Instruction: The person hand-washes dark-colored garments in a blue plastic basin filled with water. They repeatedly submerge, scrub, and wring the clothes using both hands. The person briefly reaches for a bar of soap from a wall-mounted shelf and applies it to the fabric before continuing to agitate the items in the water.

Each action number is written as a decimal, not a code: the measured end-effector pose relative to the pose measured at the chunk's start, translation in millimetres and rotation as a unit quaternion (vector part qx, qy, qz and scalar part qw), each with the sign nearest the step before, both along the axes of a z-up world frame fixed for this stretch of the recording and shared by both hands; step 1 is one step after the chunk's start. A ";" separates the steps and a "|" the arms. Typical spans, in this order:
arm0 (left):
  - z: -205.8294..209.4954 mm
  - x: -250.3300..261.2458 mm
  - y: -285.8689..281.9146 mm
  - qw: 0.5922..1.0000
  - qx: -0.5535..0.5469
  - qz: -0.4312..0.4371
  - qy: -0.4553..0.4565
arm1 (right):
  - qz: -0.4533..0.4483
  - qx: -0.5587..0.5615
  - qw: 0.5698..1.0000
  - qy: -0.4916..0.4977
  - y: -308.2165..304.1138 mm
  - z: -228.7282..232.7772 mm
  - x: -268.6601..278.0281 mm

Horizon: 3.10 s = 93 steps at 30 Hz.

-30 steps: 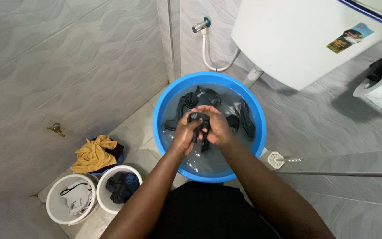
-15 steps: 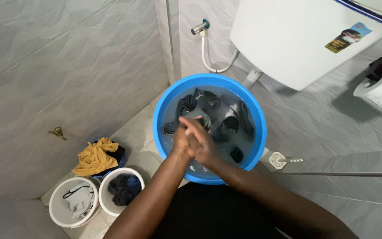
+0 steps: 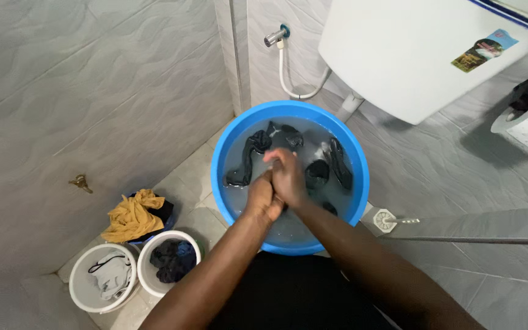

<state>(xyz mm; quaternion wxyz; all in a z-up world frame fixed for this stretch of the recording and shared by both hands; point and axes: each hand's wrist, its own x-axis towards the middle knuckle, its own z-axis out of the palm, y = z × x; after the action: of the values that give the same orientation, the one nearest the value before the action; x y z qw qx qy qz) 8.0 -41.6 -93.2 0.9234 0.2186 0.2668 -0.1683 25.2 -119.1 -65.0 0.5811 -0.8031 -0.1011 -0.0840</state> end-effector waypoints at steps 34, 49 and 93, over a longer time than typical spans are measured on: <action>48.7 2.5 7.7 0.979 0.134 -0.115 -0.106 | -0.216 0.097 0.956 0.172 -27.8 -48.1 14.5; 92.2 4.6 13.6 0.970 0.144 -0.096 -0.171 | -0.007 0.419 0.814 0.401 -122.0 -22.7 5.9; 44.3 11.4 -1.4 0.985 0.065 0.069 -0.146 | 0.062 0.233 0.953 0.185 -34.3 5.3 -16.9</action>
<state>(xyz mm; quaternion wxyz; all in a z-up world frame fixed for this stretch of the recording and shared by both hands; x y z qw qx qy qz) 19.4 -42.9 -48.9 0.9458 0.2811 0.1536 -0.0529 8.3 -153.4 -59.7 0.7647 -0.6390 -0.0186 0.0809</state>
